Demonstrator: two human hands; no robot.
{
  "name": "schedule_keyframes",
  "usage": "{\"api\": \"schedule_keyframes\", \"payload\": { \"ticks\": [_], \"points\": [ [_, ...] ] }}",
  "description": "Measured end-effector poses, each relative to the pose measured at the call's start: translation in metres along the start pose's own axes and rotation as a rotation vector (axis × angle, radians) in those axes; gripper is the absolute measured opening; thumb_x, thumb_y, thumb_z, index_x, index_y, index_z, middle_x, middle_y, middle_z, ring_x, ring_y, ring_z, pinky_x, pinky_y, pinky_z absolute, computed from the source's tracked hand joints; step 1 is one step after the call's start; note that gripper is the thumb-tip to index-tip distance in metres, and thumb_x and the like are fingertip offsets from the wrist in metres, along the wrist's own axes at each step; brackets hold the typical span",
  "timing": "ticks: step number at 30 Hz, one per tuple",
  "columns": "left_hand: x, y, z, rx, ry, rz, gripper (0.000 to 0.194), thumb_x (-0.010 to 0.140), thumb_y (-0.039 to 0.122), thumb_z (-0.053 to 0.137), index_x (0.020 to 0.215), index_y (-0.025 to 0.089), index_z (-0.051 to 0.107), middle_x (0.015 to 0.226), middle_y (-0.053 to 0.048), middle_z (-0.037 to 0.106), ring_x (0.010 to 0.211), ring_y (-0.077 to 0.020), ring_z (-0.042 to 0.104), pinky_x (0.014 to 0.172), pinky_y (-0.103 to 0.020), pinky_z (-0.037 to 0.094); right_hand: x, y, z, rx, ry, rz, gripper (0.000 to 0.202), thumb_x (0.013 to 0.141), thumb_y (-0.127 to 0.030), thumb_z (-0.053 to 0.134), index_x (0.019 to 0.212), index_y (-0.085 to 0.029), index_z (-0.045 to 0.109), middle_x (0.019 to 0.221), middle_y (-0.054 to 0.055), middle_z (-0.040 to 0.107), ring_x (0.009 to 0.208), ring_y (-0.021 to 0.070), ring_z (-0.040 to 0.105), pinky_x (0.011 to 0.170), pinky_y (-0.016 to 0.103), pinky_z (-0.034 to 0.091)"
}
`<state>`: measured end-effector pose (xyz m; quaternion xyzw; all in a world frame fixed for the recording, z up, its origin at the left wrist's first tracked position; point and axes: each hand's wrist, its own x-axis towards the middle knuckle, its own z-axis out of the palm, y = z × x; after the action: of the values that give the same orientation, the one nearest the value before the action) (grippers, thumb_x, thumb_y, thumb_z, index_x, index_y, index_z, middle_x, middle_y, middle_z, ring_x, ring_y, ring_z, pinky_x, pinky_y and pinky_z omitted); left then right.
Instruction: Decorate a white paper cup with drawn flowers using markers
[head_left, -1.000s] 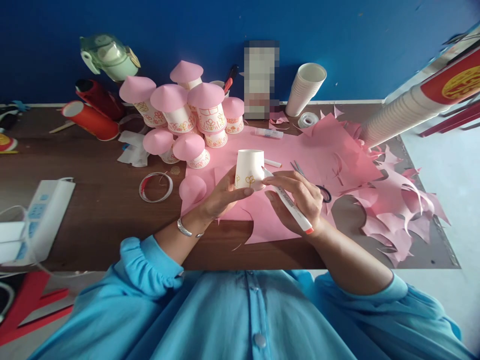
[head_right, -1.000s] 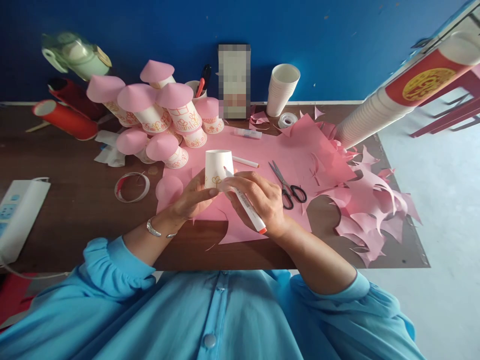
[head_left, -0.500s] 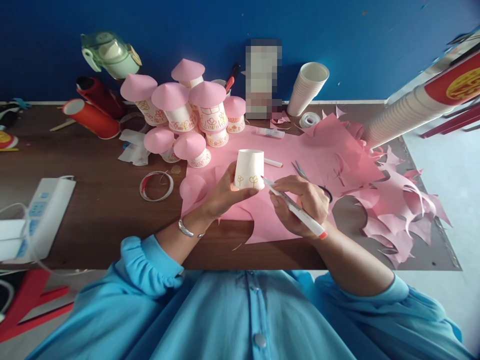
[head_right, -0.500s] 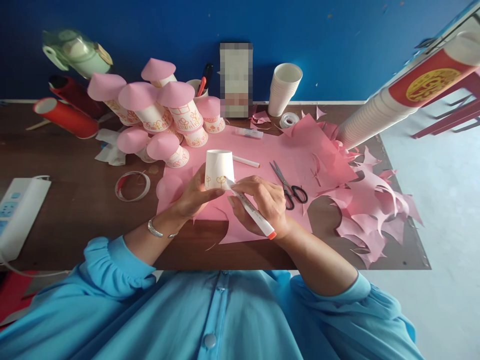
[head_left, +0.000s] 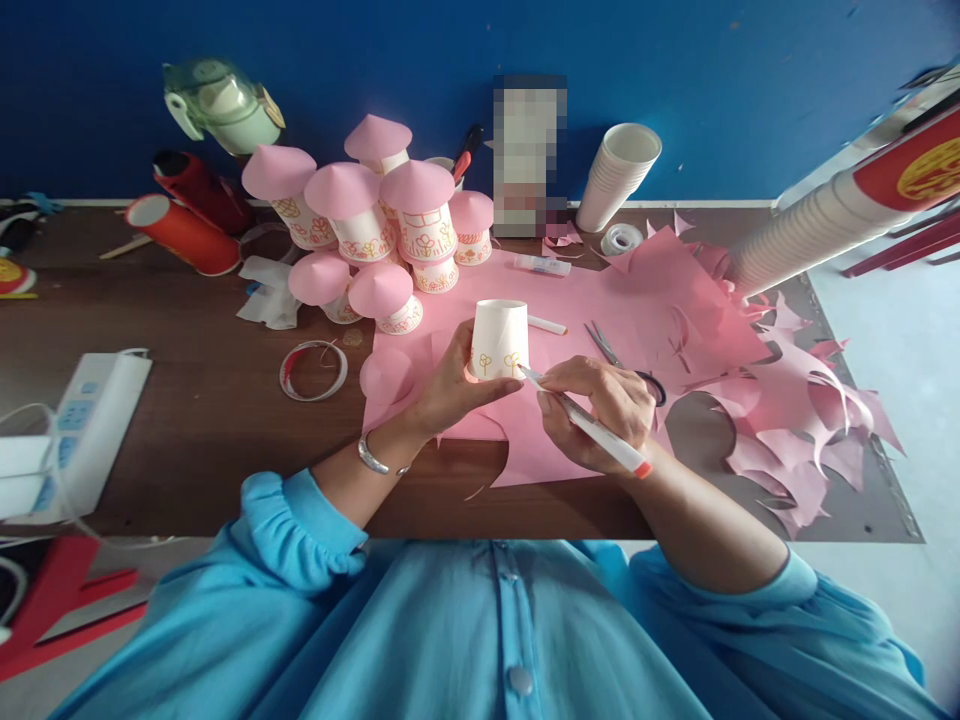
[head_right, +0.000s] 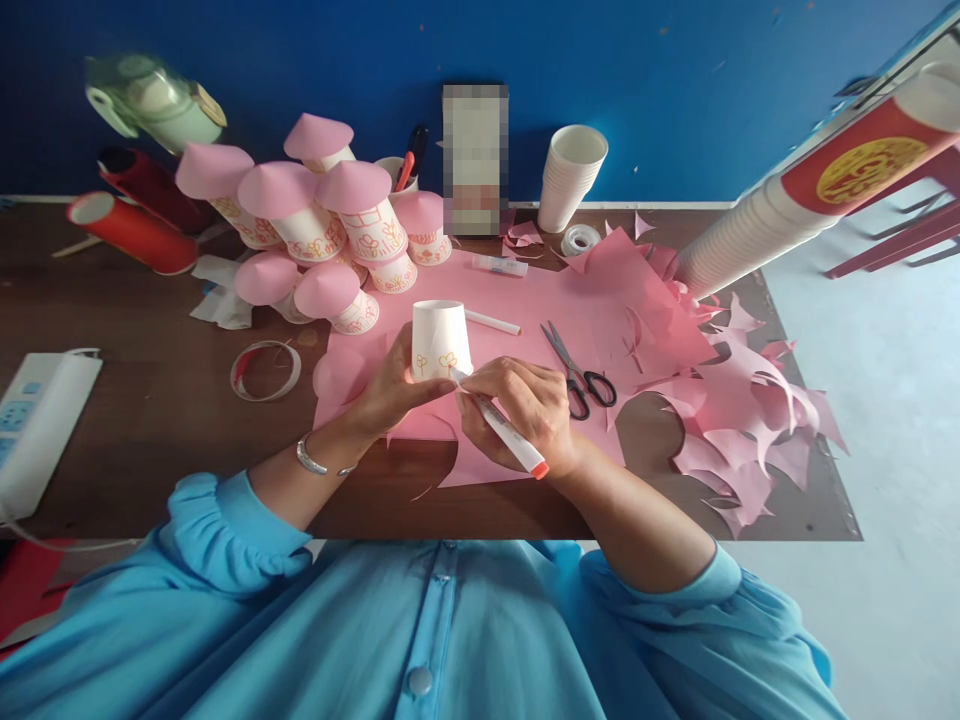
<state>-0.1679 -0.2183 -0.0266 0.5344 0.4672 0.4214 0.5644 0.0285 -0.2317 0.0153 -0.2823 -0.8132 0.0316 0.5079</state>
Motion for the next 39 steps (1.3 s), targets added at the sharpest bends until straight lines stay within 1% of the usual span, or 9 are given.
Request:
{"api": "schedule_keyframes", "payload": {
  "ticks": [5, 13, 20, 26, 31, 35, 37, 39],
  "points": [
    [0.0001, -0.0031, -0.0009, -0.002, 0.004, -0.012, 0.077, 0.066, 0.053, 0.091, 0.123, 0.022, 0.050, 0.118, -0.008, 0.060, 0.111, -0.0284, 0.059, 0.089, -0.041, 0.051, -0.0020, 0.0007, 0.0019, 0.007, 0.007, -0.005, 0.025, 0.086, -0.008, 0.062, 0.104, -0.024, 0.061, 0.073, -0.002, 0.072, 0.058, 0.0139, 0.069, 0.053, 0.024, 0.055],
    [-0.0006, -0.0045, -0.0006, -0.021, 0.005, -0.022, 0.078, 0.066, 0.051, 0.092, 0.125, 0.022, 0.049, 0.118, -0.008, 0.059, 0.111, -0.0287, 0.059, 0.087, -0.040, 0.052, -0.0047, 0.0002, 0.0048, 0.000, 0.004, 0.004, 0.018, 0.088, -0.006, 0.062, 0.096, -0.022, 0.060, 0.070, -0.002, 0.068, 0.057, 0.0138, 0.068, 0.052, 0.026, 0.055],
    [-0.0016, -0.0029, -0.0002, -0.042, -0.011, -0.028, 0.078, 0.066, 0.051, 0.092, 0.125, 0.023, 0.049, 0.117, -0.007, 0.060, 0.110, -0.0278, 0.060, 0.087, -0.039, 0.053, -0.0045, 0.0011, 0.0063, -0.034, 0.010, 0.002, 0.018, 0.089, -0.008, 0.062, 0.096, -0.024, 0.058, 0.071, -0.003, 0.069, 0.057, 0.0131, 0.068, 0.053, 0.025, 0.056],
    [-0.0005, -0.0025, 0.0002, -0.061, -0.018, -0.008, 0.083, 0.065, 0.052, 0.093, 0.127, 0.022, 0.048, 0.122, -0.009, 0.060, 0.116, -0.0300, 0.058, 0.092, -0.041, 0.052, -0.0033, 0.0013, 0.0080, -0.067, 0.025, 0.001, 0.020, 0.088, -0.005, 0.063, 0.096, -0.022, 0.058, 0.071, -0.001, 0.070, 0.057, 0.0140, 0.068, 0.053, 0.025, 0.056],
    [-0.0006, -0.0023, -0.0006, -0.038, -0.029, -0.010, 0.081, 0.066, 0.050, 0.092, 0.128, 0.022, 0.048, 0.124, -0.009, 0.060, 0.117, -0.0294, 0.058, 0.092, -0.041, 0.052, -0.0040, 0.0019, 0.0087, -0.079, 0.007, 0.012, 0.020, 0.088, -0.005, 0.062, 0.096, -0.022, 0.057, 0.072, -0.001, 0.070, 0.058, 0.0136, 0.068, 0.054, 0.025, 0.056],
    [-0.0010, -0.0050, -0.0012, -0.045, -0.012, -0.013, 0.081, 0.065, 0.046, 0.094, 0.128, 0.022, 0.050, 0.123, -0.009, 0.060, 0.115, -0.0288, 0.059, 0.090, -0.040, 0.052, -0.0034, 0.0010, 0.0069, -0.086, 0.007, 0.002, 0.020, 0.089, -0.005, 0.062, 0.096, -0.023, 0.057, 0.072, -0.002, 0.070, 0.058, 0.0128, 0.068, 0.054, 0.024, 0.057],
    [-0.0008, -0.0070, -0.0010, -0.091, -0.005, -0.015, 0.077, 0.065, 0.042, 0.094, 0.127, 0.023, 0.052, 0.120, -0.008, 0.062, 0.113, -0.0279, 0.060, 0.089, -0.039, 0.053, -0.0029, 0.0003, 0.0050, -0.085, 0.008, -0.005, 0.019, 0.090, -0.006, 0.062, 0.097, -0.023, 0.058, 0.072, -0.002, 0.070, 0.058, 0.0129, 0.068, 0.054, 0.024, 0.058],
    [-0.0001, -0.0077, -0.0003, -0.221, -0.048, -0.021, 0.070, 0.068, 0.039, 0.093, 0.125, 0.023, 0.055, 0.116, -0.006, 0.066, 0.110, -0.0267, 0.063, 0.091, -0.040, 0.053, -0.0026, -0.0002, 0.0028, -0.085, 0.008, -0.004, 0.017, 0.090, -0.008, 0.062, 0.099, -0.023, 0.058, 0.073, -0.001, 0.070, 0.060, 0.0136, 0.070, 0.055, 0.025, 0.059]
  ]
}}
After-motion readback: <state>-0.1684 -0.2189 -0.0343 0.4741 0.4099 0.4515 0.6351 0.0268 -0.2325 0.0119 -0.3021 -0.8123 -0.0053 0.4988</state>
